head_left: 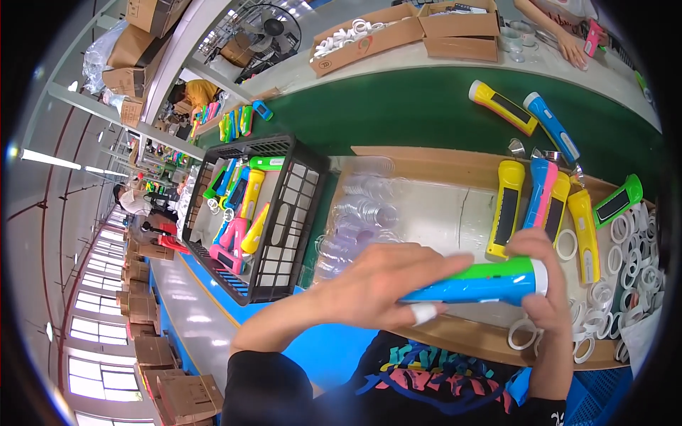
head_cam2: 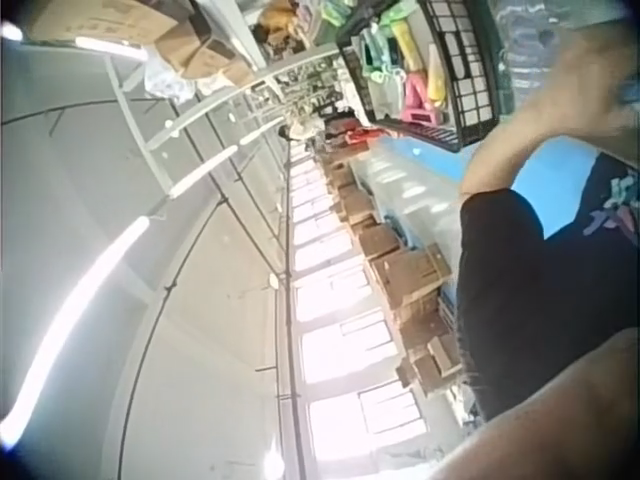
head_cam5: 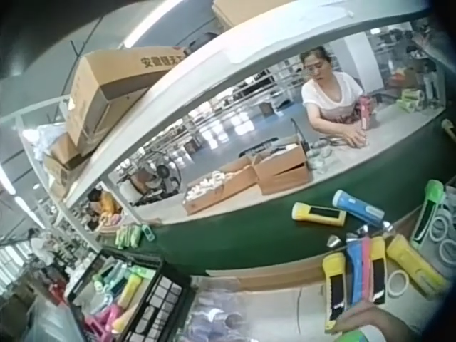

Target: Assembling handheld flashlights by fitting internal components and attaching lens caps.

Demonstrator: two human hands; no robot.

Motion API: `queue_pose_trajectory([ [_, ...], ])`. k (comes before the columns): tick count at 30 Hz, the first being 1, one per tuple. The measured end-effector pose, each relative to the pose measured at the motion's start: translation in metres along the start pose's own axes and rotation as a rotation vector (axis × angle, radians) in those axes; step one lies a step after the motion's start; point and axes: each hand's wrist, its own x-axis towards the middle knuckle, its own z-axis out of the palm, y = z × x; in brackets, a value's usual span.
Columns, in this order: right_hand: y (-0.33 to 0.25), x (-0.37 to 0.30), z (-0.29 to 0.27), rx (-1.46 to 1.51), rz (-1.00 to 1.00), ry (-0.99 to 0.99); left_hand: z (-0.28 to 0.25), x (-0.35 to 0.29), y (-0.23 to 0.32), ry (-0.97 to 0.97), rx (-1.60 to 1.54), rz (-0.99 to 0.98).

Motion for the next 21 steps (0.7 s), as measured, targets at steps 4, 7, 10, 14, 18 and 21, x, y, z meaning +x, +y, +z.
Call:
queue_pose_trajectory([
  [4, -0.026, 0.005, 0.018, -0.355, -0.427, -0.091, 0.029, -0.010, -0.029, -0.314, -1.038, -0.589],
  [7, -0.037, -0.006, 0.022, -0.315, -0.189, -0.153, 0.012, -0.015, -0.012, -0.227, -0.627, -0.204],
  [10, 0.009, 0.023, 0.030, 0.187, 0.476, 0.394, 0.023, 0.016, -0.003, 0.136, 0.820, 0.208],
  [14, -0.005, 0.020, 0.027, 0.782, 0.667, 0.363, 0.031, 0.009, -0.038, 0.211, 0.534, 0.192],
  [18, -0.003, 0.006, 0.034, -0.009, 0.082, 0.302, 0.035, -0.001, -0.020, 0.081, 0.012, -0.055],
  [21, 0.026, 0.013, 0.027, 0.518, 0.511, 0.544, 0.052, 0.018, -0.016, 0.163, 0.584, 0.171],
])
